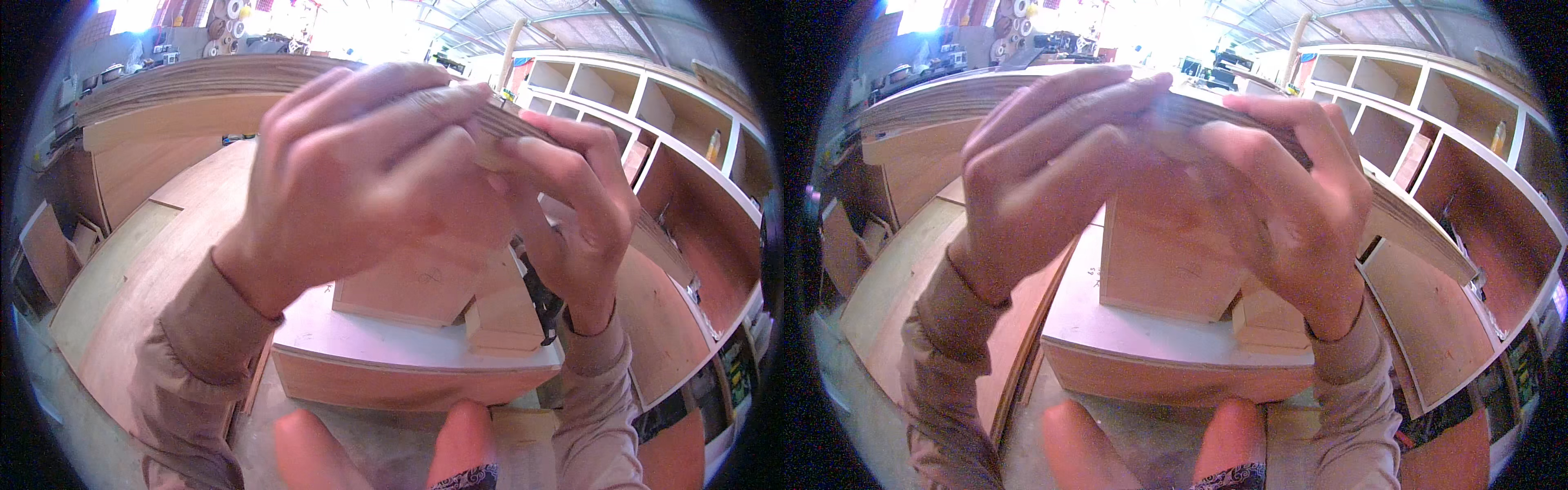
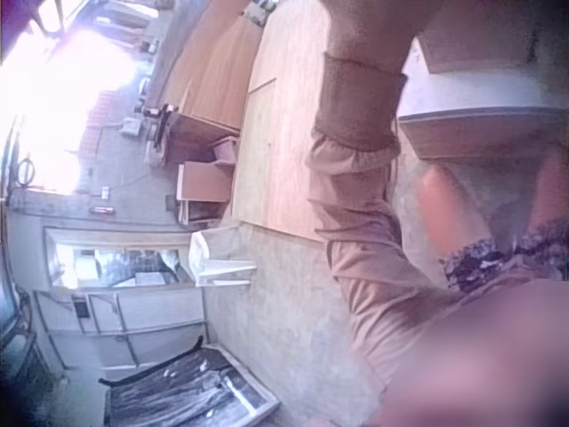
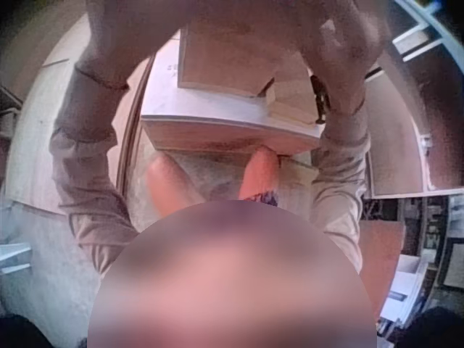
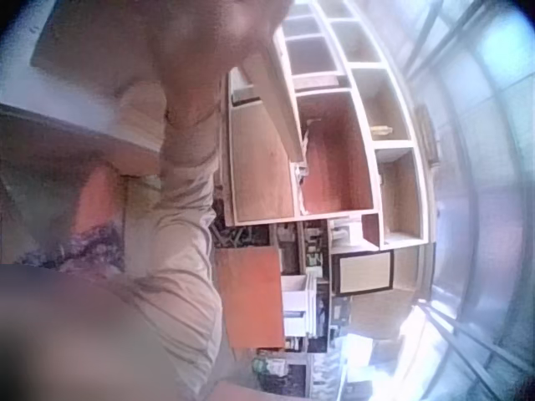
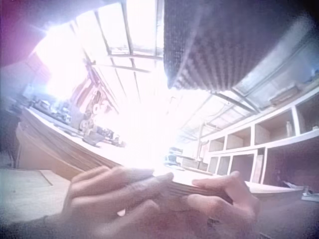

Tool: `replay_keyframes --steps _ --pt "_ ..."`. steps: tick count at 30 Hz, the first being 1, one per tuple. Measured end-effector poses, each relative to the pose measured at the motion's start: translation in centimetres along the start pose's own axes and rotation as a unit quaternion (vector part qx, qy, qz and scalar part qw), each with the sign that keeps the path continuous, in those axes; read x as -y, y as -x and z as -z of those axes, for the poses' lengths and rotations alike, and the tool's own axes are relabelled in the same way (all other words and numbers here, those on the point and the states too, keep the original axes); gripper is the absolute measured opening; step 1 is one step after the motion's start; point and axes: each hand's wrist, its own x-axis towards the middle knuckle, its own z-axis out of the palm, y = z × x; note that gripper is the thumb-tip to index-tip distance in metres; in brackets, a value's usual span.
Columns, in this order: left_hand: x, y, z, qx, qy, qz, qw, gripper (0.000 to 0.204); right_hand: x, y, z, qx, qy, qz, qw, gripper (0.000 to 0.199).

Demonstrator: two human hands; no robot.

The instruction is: The person assembles a wooden furniture piece by applying adhesive to a thin strip, cutting it with scissors, and fitting it onto the edge of a wooden panel. They then inspect and adjust the fit of the strip along the panel's edge.

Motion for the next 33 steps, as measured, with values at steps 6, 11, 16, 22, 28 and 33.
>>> replay_keyframes --steps 6,11,16,22,28,33 --pt "0.8 0.6 -2.6 -0.105 0.103 0.045 0.988 0.019 0.9 0.7 -0.9 0.003 0.038 -0.024 0.999 0.039" --pt "0.3 1.1 -4.4 -0.161 0.096 0.036 0.982 0.020 1.1 1.9 -1.1 0.000 0.063 -0.097 0.993 0.033" --pt "-0.1 0.7 -3.7 -0.169 0.143 0.041 0.974 0.019 -0.5 3.2 -1.4 -0.005 0.036 -0.077 0.996 0.050" --pt "0.0 1.2 -3.5 -0.137 0.138 0.050 0.980 0.019 0.8 -0.5 -2.0 0.024 0.005 0.009 1.000 0.056" --pt "1.6 1.7 -1.5 -0.017 0.068 0.021 0.997 0.017 3.6 -1.0 -0.5 0.092 0.085 -0.067 0.990 0.046" --pt "2.0 -0.1 1.0 0.107 -0.047 -0.024 0.993 0.026 2.0 1.2 -0.9 0.038 0.010 -0.068 0.997 0.037"
